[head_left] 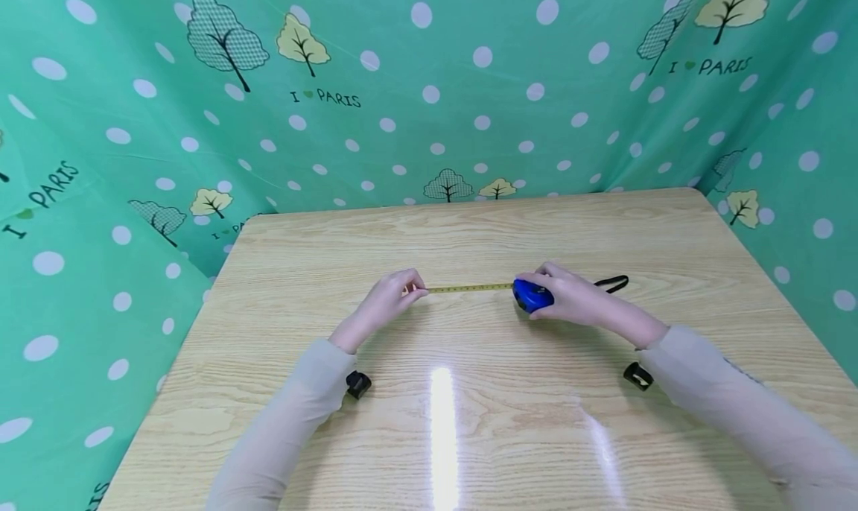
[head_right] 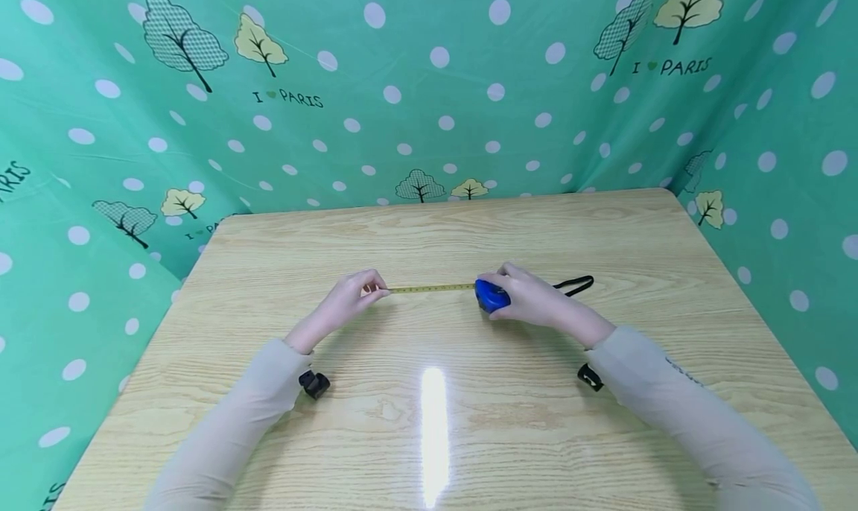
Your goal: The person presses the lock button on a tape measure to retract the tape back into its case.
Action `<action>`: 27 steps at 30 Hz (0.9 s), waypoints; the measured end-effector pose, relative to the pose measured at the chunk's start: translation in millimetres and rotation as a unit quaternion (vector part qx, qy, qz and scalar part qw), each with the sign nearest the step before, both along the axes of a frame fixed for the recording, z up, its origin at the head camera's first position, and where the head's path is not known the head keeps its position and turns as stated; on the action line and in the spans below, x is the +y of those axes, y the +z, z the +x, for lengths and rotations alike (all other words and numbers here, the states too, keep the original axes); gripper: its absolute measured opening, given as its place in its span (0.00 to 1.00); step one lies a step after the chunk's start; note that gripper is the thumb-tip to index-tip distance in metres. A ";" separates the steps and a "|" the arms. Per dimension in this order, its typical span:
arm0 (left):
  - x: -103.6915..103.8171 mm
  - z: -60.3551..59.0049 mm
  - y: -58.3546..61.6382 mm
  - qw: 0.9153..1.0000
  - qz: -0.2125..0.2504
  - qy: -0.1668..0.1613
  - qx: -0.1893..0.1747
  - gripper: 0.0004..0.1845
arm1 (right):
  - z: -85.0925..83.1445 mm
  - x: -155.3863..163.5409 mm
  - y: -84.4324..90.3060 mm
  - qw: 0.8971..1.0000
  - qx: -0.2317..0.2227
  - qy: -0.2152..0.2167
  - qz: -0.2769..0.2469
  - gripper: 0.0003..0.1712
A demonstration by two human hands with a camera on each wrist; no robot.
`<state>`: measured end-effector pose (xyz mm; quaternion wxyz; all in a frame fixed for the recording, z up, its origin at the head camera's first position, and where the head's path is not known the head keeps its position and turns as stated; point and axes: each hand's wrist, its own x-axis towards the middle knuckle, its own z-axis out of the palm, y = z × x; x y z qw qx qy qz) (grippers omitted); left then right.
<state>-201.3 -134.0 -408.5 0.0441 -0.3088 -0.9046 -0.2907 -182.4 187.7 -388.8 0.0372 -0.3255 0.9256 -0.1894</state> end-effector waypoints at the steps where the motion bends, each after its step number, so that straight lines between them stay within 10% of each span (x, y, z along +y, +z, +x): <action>1: 0.1 0.0 -0.2 1.000 0.001 -0.001 0.000 0.02 | 0.1 -0.3 -0.2 1.000 0.001 0.000 0.000 0.38; 27: 10.2 0.6 -5.0 0.999 0.007 -0.030 0.018 0.02 | 0.4 -15.6 -0.4 1.000 0.009 0.010 -0.013 0.37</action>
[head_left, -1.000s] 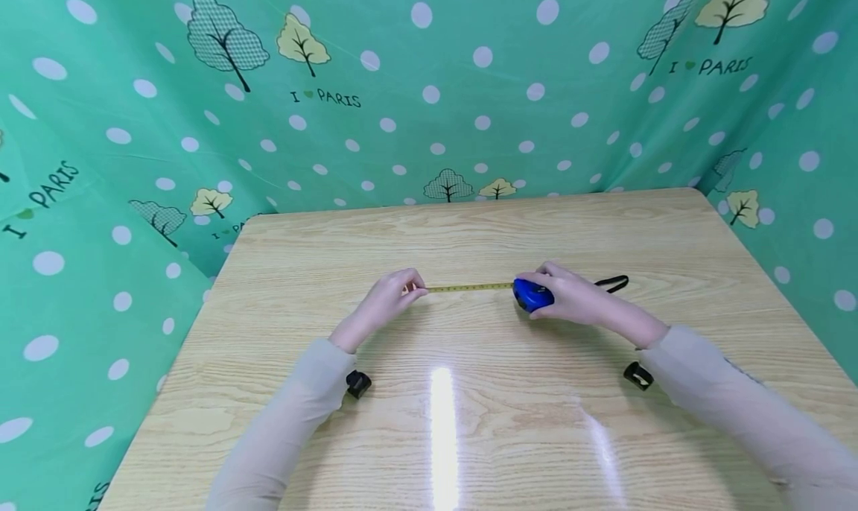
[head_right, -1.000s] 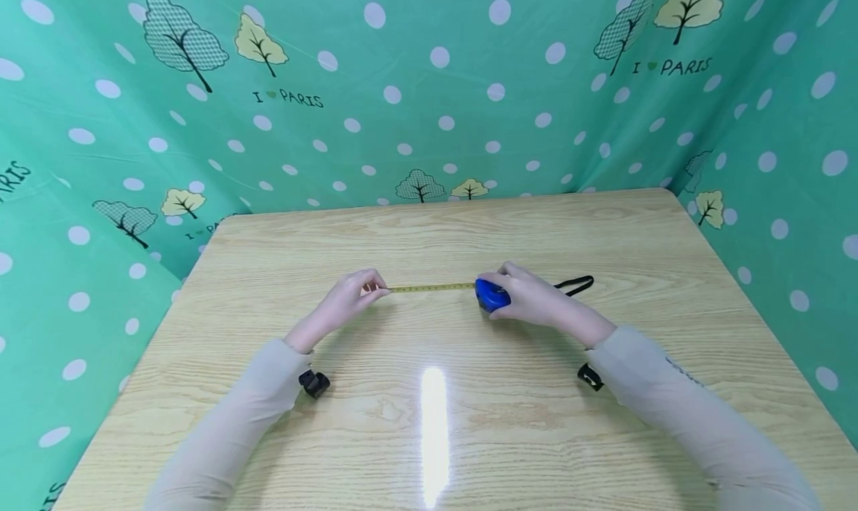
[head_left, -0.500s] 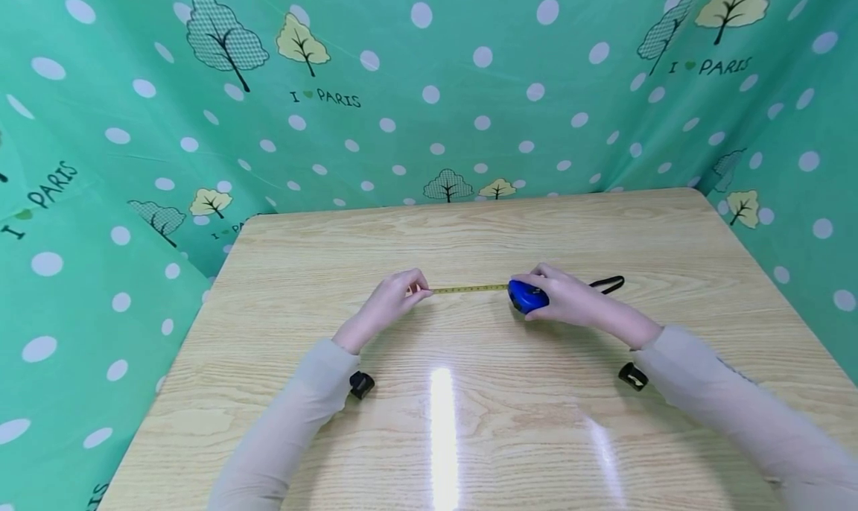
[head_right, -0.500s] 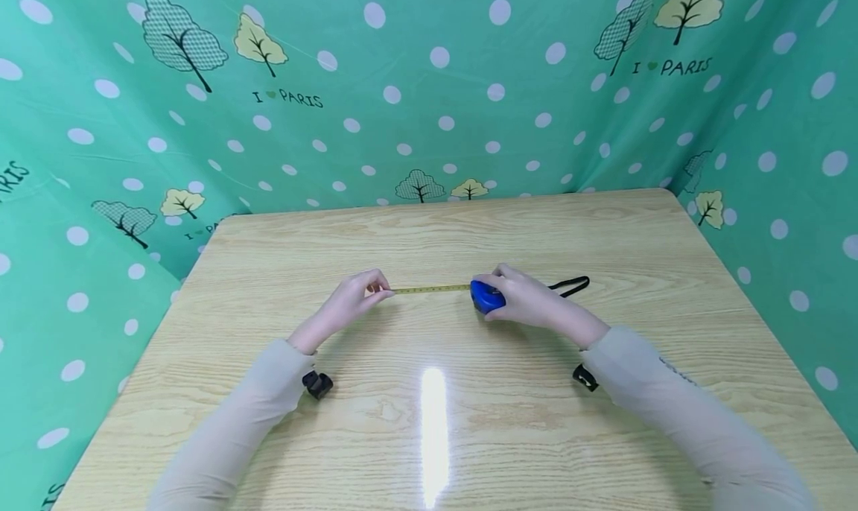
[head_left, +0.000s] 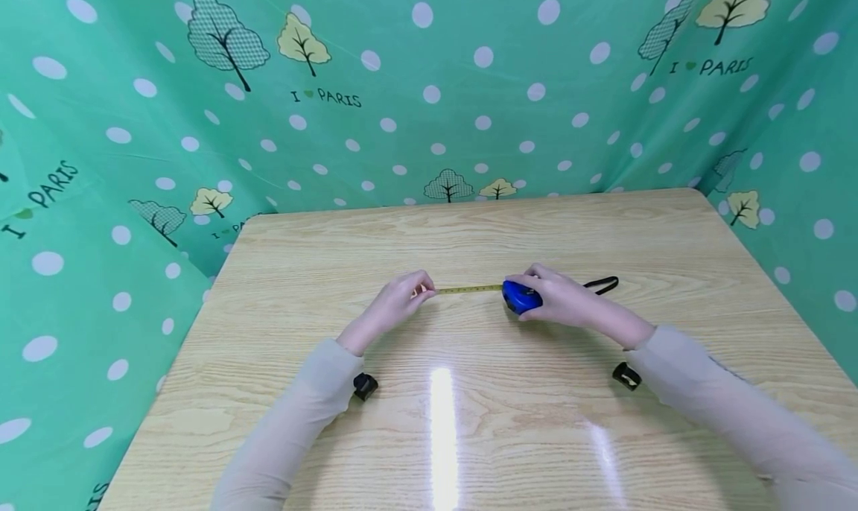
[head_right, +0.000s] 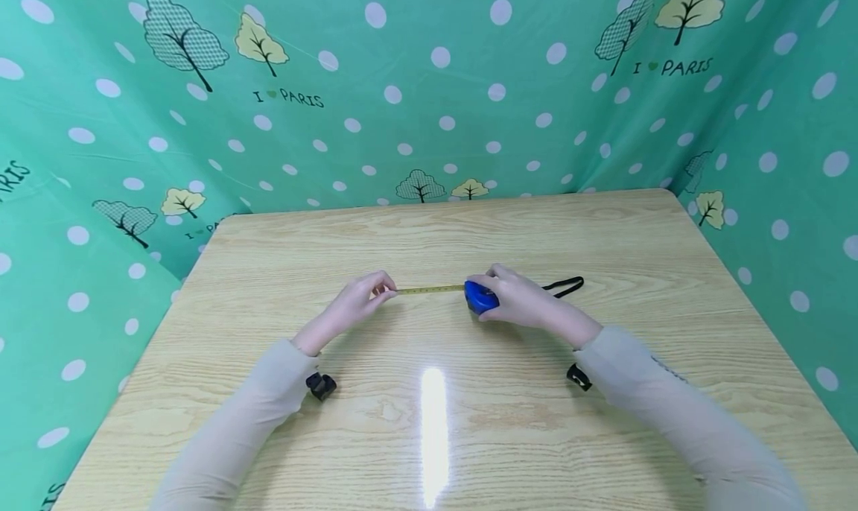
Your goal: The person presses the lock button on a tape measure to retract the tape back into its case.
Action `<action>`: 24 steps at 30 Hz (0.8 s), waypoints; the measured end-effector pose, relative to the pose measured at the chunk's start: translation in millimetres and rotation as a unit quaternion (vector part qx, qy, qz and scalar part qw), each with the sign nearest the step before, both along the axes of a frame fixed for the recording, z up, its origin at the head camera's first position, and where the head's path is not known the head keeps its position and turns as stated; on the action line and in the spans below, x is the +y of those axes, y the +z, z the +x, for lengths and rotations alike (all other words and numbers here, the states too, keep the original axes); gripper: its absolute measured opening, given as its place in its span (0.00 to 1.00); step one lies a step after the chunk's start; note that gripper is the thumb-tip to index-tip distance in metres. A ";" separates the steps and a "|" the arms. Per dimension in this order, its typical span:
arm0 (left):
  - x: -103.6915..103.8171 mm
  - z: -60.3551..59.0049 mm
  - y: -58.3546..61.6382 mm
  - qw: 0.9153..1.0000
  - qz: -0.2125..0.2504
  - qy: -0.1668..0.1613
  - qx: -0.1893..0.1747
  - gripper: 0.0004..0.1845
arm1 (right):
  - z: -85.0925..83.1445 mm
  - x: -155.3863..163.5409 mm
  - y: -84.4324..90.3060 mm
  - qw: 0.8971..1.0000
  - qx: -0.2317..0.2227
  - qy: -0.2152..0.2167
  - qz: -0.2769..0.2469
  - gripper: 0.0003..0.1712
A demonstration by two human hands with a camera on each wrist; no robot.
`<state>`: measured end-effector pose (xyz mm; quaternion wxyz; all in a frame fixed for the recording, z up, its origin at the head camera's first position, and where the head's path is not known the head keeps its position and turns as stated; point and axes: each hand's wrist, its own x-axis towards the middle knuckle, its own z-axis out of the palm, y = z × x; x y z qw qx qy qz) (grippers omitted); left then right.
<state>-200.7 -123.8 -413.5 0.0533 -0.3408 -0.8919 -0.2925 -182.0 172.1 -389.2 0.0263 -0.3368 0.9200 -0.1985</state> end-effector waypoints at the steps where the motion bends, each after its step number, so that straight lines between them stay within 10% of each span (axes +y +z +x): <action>1: 1.4 0.1 0.1 1.000 -0.001 -0.003 -0.002 0.02 | -0.1 -1.1 0.0 1.000 0.000 0.001 -0.001 0.37; 24: 23.2 3.9 2.1 0.999 -0.024 -0.020 -0.044 0.04 | 2.3 -15.5 -0.3 1.000 -0.011 0.017 0.007 0.37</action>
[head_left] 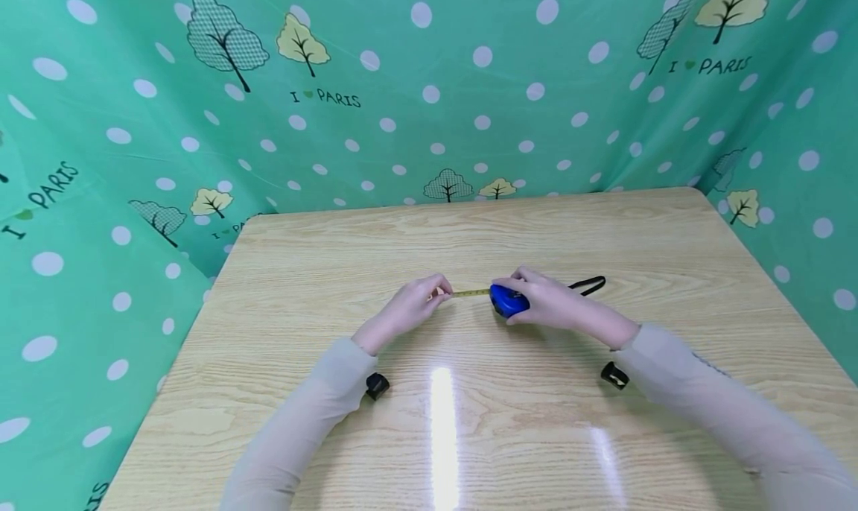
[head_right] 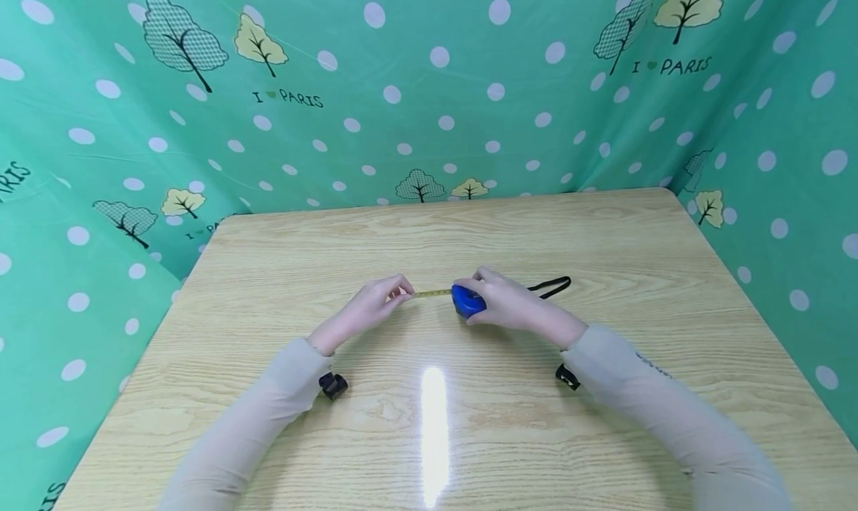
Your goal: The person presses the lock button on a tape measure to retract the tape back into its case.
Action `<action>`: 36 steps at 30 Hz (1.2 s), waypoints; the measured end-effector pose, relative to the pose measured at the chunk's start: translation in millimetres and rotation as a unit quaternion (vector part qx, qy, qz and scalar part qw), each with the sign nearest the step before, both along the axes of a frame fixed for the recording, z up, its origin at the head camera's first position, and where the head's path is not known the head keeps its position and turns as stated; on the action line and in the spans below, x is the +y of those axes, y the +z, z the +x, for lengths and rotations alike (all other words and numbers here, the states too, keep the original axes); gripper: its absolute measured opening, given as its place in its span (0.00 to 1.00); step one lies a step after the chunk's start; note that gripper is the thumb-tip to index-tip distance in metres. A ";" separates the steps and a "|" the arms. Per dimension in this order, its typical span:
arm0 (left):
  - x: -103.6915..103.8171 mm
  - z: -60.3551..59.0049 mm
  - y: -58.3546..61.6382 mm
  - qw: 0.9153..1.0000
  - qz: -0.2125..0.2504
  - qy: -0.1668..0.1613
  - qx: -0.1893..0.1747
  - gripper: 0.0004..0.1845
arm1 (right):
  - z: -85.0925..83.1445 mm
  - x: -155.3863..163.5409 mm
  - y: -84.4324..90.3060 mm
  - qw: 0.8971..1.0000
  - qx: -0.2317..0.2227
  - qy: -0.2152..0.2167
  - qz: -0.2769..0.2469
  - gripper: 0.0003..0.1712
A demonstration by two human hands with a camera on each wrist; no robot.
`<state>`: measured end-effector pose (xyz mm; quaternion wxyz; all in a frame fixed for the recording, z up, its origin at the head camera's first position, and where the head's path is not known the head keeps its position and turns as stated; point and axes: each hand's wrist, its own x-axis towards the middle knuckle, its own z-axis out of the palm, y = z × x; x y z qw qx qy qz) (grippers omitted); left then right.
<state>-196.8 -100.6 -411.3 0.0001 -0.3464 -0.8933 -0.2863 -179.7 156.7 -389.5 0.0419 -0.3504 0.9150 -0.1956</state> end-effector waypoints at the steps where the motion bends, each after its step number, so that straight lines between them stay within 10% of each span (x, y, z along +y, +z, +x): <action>1: 0.3 -0.1 -0.2 1.000 -0.001 0.000 0.000 0.04 | 0.1 0.2 0.0 1.000 0.000 0.000 0.000 0.38; 36: 26.8 -3.6 -2.6 0.999 -0.002 -0.036 0.005 0.03 | 2.9 -10.1 -6.8 0.999 0.028 0.020 -0.021 0.38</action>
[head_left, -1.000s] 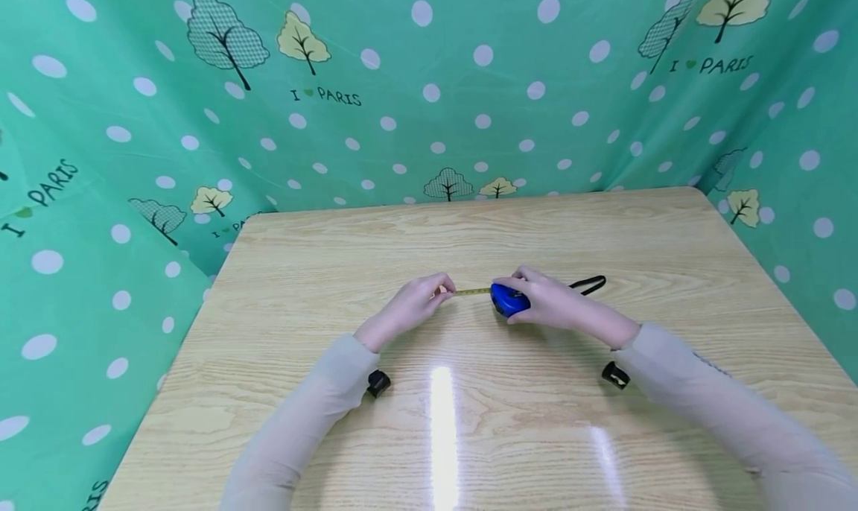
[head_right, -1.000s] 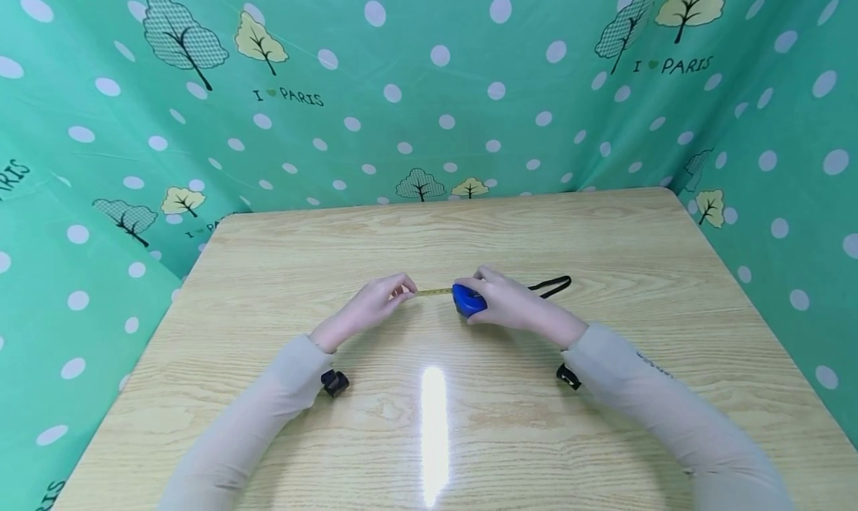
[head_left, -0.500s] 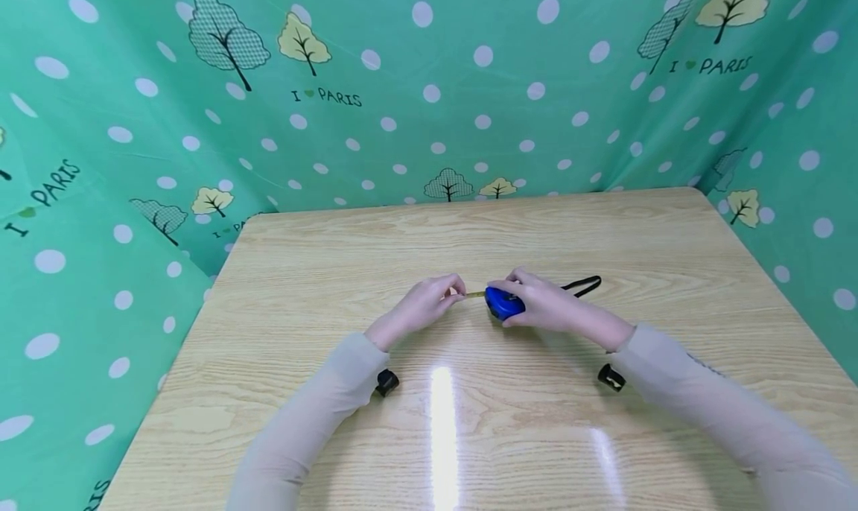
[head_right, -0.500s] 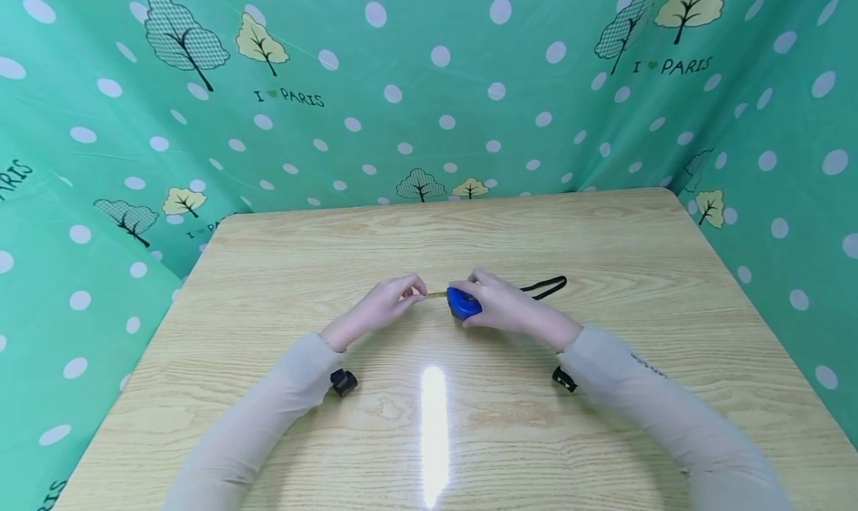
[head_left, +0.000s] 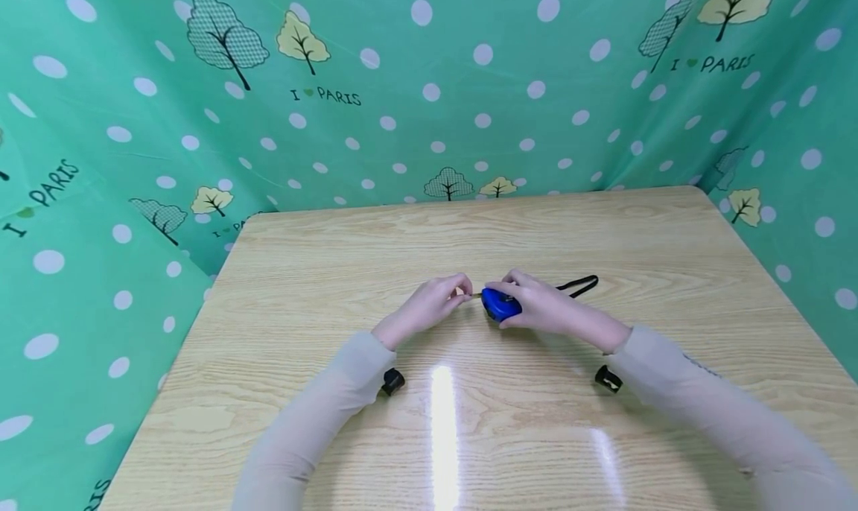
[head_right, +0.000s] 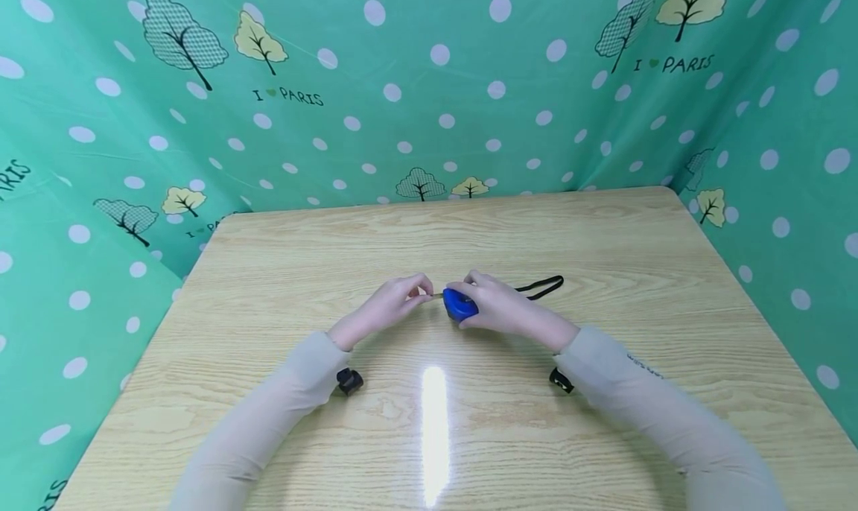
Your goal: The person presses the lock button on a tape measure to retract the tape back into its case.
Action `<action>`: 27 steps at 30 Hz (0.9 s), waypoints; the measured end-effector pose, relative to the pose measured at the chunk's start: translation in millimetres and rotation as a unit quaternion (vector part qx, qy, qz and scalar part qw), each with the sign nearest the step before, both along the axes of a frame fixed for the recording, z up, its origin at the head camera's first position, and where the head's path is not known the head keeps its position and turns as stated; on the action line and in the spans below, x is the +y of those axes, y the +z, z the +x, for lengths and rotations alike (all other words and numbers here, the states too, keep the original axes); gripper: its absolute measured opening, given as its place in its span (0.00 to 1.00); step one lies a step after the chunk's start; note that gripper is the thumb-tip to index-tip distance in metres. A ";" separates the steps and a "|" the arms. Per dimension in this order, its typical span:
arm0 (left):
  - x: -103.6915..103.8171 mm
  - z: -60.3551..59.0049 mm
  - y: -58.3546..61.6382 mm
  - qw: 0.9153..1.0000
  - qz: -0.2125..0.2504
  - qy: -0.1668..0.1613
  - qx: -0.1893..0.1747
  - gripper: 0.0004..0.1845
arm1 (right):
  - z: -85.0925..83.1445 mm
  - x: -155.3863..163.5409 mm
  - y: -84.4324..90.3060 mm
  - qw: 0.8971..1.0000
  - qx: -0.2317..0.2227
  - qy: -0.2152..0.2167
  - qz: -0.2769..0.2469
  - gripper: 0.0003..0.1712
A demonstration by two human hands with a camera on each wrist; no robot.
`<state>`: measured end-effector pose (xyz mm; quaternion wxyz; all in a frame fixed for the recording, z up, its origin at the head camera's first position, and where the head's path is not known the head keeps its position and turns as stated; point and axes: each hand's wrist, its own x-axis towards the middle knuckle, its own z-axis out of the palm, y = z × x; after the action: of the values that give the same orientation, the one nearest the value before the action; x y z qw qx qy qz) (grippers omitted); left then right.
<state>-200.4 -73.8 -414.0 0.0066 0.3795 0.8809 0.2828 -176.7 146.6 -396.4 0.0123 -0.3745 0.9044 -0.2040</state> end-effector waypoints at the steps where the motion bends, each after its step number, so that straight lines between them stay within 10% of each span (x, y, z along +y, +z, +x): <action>1: 0.5 -0.1 -0.1 1.000 0.000 0.000 -0.001 0.03 | 0.1 0.1 0.0 1.000 -0.001 -0.001 -0.001 0.37; 27: -28.4 -0.3 -3.1 0.998 -0.018 0.055 -0.009 0.10 | -10.3 21.7 -12.3 0.999 -0.004 -0.054 0.000 0.38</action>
<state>-200.7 -102.2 -417.1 0.0063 0.3279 0.9052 0.2701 -187.1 168.3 -408.7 0.0050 -0.3241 0.9234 -0.2057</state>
